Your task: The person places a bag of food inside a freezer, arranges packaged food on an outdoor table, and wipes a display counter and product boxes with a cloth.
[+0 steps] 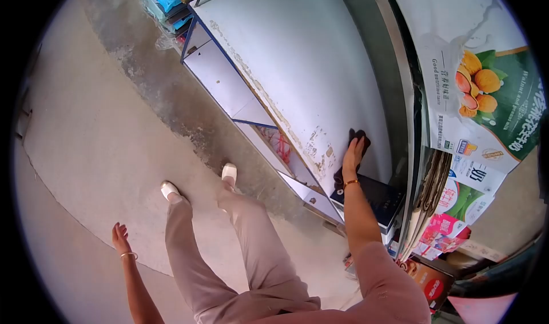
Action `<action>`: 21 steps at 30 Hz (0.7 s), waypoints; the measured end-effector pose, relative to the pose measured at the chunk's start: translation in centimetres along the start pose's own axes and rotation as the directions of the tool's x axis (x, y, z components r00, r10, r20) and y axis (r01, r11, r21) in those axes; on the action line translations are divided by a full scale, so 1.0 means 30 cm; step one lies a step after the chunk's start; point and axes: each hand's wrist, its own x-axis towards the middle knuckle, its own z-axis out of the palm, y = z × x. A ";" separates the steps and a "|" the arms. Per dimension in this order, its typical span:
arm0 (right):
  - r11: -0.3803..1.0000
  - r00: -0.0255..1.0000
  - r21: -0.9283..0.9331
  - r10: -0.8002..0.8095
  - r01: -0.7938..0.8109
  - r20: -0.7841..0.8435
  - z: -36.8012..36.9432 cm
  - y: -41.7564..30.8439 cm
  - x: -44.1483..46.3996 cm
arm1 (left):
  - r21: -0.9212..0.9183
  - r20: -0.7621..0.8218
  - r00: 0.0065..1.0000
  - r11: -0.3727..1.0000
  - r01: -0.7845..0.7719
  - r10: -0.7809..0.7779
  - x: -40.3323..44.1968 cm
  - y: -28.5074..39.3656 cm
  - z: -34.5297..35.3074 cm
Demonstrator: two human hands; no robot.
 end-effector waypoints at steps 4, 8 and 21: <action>0.916 0.940 -0.239 0.340 -0.323 0.032 0.023 0.170 0.322 | -0.261 -0.228 0.761 0.791 0.553 -0.607 0.045 -0.455 -0.565; 0.942 0.953 0.162 0.272 -0.292 0.135 0.115 -0.049 0.699 | -0.113 -0.115 0.722 0.731 0.673 -0.682 -0.120 -0.578 -0.537; 0.649 0.629 -0.084 -0.684 0.756 0.369 0.081 -0.829 0.076 | 0.047 0.290 0.839 0.882 0.469 -0.461 -0.324 -0.536 0.027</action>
